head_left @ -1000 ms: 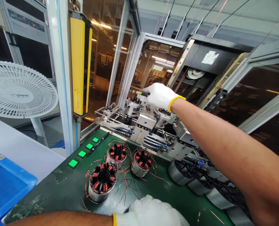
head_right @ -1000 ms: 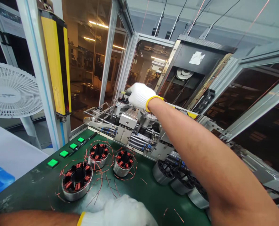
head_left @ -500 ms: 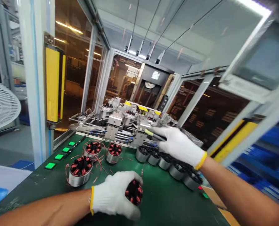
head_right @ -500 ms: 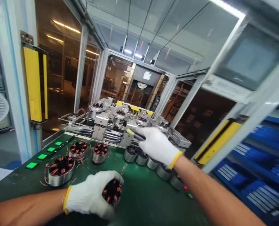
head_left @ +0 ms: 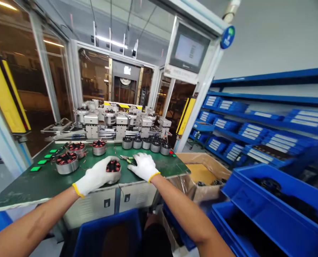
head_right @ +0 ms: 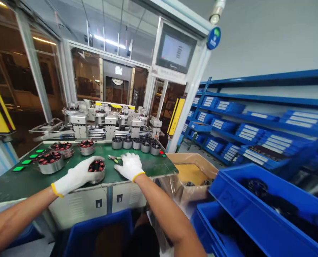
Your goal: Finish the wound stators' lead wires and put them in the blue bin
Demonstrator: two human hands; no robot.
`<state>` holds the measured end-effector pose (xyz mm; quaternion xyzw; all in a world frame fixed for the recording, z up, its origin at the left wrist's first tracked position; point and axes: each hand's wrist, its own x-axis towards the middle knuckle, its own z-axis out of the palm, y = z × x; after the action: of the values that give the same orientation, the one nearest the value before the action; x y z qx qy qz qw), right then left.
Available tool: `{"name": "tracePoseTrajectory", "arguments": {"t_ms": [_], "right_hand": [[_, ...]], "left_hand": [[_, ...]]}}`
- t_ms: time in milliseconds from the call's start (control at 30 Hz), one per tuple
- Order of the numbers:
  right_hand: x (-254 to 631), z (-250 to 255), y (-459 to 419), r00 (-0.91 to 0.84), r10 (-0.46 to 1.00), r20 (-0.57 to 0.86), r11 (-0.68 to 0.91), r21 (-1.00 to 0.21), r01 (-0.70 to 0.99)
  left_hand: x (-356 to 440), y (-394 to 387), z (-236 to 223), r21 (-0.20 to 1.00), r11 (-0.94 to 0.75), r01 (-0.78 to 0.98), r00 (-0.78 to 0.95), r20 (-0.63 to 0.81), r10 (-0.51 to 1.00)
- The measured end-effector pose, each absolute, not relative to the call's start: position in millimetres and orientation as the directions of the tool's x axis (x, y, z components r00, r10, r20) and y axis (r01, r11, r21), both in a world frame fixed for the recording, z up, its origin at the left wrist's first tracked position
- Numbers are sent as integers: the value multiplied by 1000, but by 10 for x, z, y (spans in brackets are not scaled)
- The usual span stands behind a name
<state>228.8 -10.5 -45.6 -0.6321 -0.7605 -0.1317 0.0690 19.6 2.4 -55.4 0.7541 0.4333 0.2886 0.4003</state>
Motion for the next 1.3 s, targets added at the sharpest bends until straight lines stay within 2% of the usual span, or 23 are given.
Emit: {"name": "tracePoseTrajectory", "arguments": {"t_ms": [100, 233, 333, 500, 667, 767, 833, 867, 933, 1000, 1067, 1167, 1300], "right_hand": [[2490, -421, -227, -136, 932, 335, 115, 83, 990], [3223, -443, -439, 112, 912, 393, -133, 27, 991], [3750, -539, -470, 243, 903, 355, -263, 9, 965], [4037, -719, -260, 260, 917, 303, -279, 18, 960], [4052, -711, -191, 411, 866, 285, -392, -124, 911], [3897, -605, -298, 487, 802, 345, -461, -161, 873], [3627, -505, -424, 426, 782, 455, -383, -188, 904], [3440, -447, -491, 336, 789, 514, -275, -194, 942], [2995, -319, -596, 17, 791, 612, 94, -149, 984], [2539, -180, -611, -388, 751, 534, 468, -16, 884], [2167, -37, -524, -634, 658, 406, 667, 76, 741], [1858, 174, -329, -749, 631, 201, 719, 211, 662], [1783, 393, -278, -670, 742, -25, 631, 363, 685]], "left_hand": [[163, -74, -573, 831, -294, 471, 414, 86, 906], [129, -82, -626, 795, -330, 509, 384, 134, 914], [118, -69, -626, 722, -406, 560, 368, 222, 903], [100, -42, -576, 690, -425, 586, 372, 237, 898], [-10, -106, -582, 734, -406, 544, 288, 291, 912], [-17, -208, -590, 731, -367, 575, 209, 303, 930], [55, -264, -576, 675, -322, 664, 165, 288, 943], [107, -281, -564, 639, -295, 711, 142, 281, 949], [216, -284, -536, 576, -256, 776, 125, 258, 958], [294, -255, -516, 529, -247, 812, 147, 224, 963], [325, -212, -506, 493, -211, 844, 143, 172, 975], [316, -162, -494, 477, -133, 869, 91, 110, 990], [291, -141, -483, 517, -227, 825, 173, 150, 973]]}}
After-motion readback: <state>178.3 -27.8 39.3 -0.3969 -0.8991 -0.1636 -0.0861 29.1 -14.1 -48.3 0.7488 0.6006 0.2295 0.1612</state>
